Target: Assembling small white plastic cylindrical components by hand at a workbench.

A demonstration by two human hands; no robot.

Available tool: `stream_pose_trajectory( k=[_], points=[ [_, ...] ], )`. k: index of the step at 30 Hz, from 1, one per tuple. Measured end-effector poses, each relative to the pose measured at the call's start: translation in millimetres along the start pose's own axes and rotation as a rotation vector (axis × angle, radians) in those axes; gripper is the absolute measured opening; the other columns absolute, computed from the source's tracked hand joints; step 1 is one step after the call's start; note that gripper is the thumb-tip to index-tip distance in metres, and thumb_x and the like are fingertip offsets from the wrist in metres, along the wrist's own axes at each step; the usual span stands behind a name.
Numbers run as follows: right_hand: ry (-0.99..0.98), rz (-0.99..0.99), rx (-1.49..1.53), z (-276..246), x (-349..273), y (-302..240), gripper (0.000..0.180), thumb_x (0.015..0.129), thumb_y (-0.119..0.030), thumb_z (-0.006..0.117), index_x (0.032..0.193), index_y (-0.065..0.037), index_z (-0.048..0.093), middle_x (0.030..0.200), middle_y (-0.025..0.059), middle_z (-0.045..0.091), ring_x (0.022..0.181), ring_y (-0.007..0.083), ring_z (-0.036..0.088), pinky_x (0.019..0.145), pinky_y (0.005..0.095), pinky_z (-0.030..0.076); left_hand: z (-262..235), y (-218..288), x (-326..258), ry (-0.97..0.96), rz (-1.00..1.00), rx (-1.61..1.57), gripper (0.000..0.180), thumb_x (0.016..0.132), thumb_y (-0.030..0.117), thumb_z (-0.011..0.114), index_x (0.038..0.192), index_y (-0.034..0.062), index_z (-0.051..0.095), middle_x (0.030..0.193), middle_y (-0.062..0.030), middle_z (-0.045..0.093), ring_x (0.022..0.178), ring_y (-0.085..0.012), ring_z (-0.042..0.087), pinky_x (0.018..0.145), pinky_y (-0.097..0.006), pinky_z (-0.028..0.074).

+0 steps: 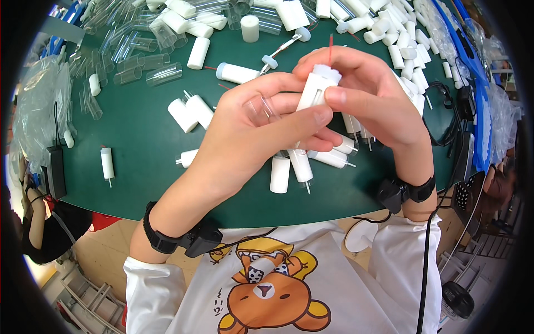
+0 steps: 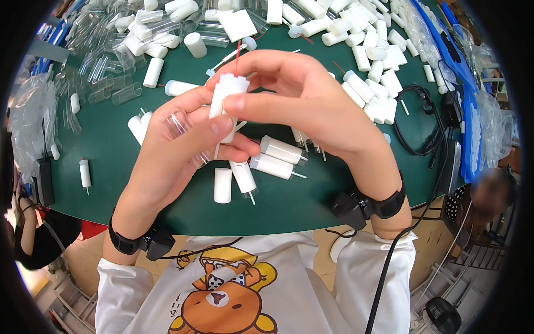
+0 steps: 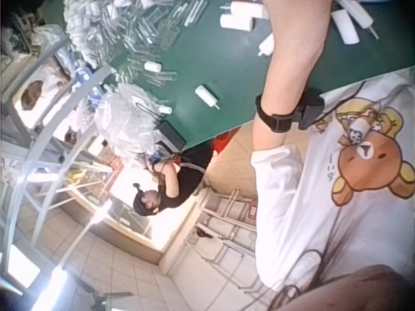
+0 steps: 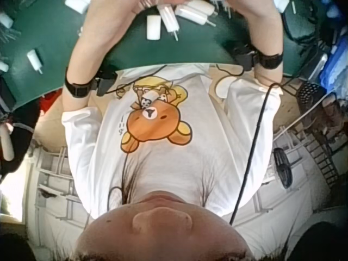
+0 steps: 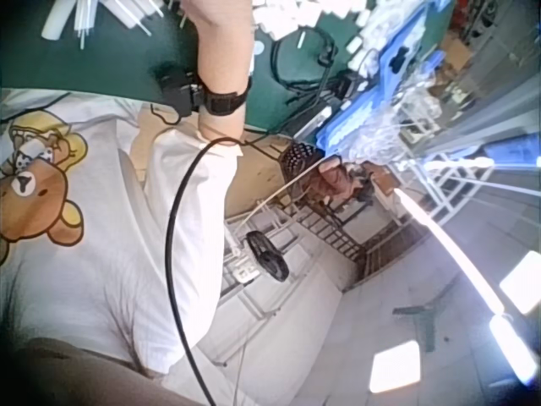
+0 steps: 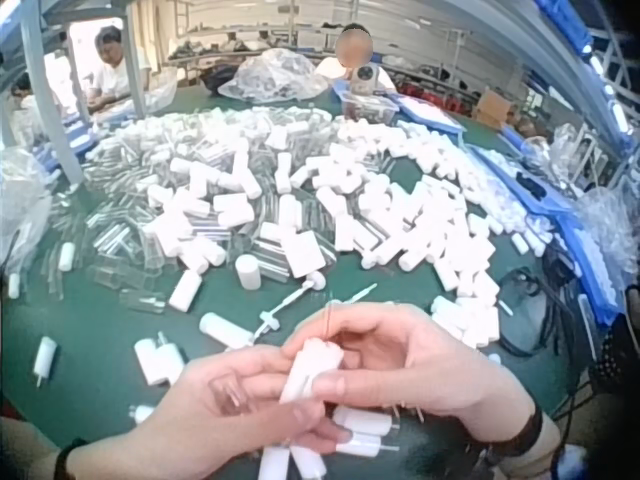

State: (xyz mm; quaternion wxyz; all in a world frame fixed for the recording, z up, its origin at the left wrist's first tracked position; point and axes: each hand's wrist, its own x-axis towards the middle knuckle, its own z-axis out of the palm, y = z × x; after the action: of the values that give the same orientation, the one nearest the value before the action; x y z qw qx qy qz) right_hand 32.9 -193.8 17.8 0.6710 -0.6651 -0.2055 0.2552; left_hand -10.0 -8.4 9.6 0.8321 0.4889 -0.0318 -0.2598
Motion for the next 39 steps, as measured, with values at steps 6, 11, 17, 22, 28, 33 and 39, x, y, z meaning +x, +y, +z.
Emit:
stream_pose_trajectory(
  k=[6, 11, 17, 22, 28, 33, 39],
  points=[
    [0.093, -0.133, 0.292, -14.6, 3.9, 2.1, 0.039, 0.093, -0.028, 0.049, 0.120, -0.001, 0.046, 0.111, 0.0119, 0.057, 0.076, 0.0080, 0.052, 0.063, 0.0216, 0.043, -1.3, 10.6, -2.1, -0.026, -0.080, 0.117, 0.027, 0.087, 0.011, 0.054, 0.111, 0.0007, 0.047, 0.082, -0.0087, 0.059, 0.057, -0.0103, 0.052, 0.048, -0.020, 0.037],
    [0.204, -0.131, 0.208, -4.5, 2.5, -3.1, 0.036, 0.090, -0.020, 0.054, 0.120, 0.000, 0.045, 0.113, 0.0163, 0.058, 0.067, 0.0075, 0.052, 0.059, 0.0187, 0.045, 2.7, -5.1, -5.2, -0.007, 0.022, 0.057, 0.027, 0.088, 0.008, 0.049, 0.113, 0.0088, 0.038, 0.083, -0.0069, 0.052, 0.060, -0.0065, 0.041, 0.049, -0.019, 0.027],
    [0.193, -0.148, 0.068, -2.7, 0.1, -7.3, 0.039, 0.082, -0.006, 0.061, 0.117, 0.000, 0.045, 0.101, 0.0170, 0.063, 0.062, 0.0077, 0.056, 0.055, 0.0184, 0.047, 1.6, -12.9, -3.4, -0.075, 0.146, 0.064, 0.023, 0.092, 0.010, 0.046, 0.111, 0.0130, 0.034, 0.088, -0.0063, 0.051, 0.063, -0.0065, 0.041, 0.050, -0.019, 0.029],
    [0.177, -0.160, 0.055, -2.2, -1.5, -8.4, 0.040, 0.080, -0.003, 0.061, 0.116, 0.000, 0.045, 0.094, 0.0153, 0.063, 0.062, 0.0071, 0.056, 0.053, 0.0174, 0.046, 3.8, -4.1, -4.3, -0.088, 0.102, 0.119, 0.023, 0.094, 0.012, 0.045, 0.113, 0.0121, 0.033, 0.086, -0.0032, 0.049, 0.061, -0.0054, 0.039, 0.050, -0.018, 0.028],
    [0.130, -0.123, 0.063, 3.1, -2.4, -11.9, 0.043, 0.074, 0.005, 0.065, 0.112, 0.000, 0.045, 0.090, 0.0139, 0.063, 0.069, 0.0101, 0.059, 0.057, 0.0193, 0.048, 2.4, -9.6, -4.2, -0.058, 0.066, 0.197, 0.028, 0.093, 0.010, 0.047, 0.118, 0.0082, 0.034, 0.086, 0.0002, 0.048, 0.065, -0.0029, 0.039, 0.052, -0.017, 0.029],
    [0.060, -0.193, -0.020, 2.8, -2.3, -6.6, 0.043, 0.070, 0.011, 0.067, 0.107, 0.000, 0.047, 0.090, 0.0144, 0.063, 0.084, 0.0143, 0.062, 0.070, 0.0229, 0.051, -0.6, -11.1, -2.9, -0.120, 0.012, 0.310, 0.026, 0.092, 0.011, 0.050, 0.115, 0.0027, 0.041, 0.080, 0.0030, 0.048, 0.068, -0.0012, 0.041, 0.055, -0.018, 0.031],
    [0.009, -0.062, 0.170, 8.2, -5.7, -11.1, 0.040, 0.067, 0.009, 0.070, 0.099, -0.002, 0.048, 0.088, 0.0118, 0.064, 0.083, 0.0136, 0.062, 0.071, 0.0226, 0.051, 7.4, 8.1, -6.8, -0.182, -0.194, 0.178, 0.030, 0.092, 0.018, 0.051, 0.117, 0.0012, 0.047, 0.072, 0.0046, 0.046, 0.060, -0.0017, 0.040, 0.049, -0.019, 0.030]
  ],
)
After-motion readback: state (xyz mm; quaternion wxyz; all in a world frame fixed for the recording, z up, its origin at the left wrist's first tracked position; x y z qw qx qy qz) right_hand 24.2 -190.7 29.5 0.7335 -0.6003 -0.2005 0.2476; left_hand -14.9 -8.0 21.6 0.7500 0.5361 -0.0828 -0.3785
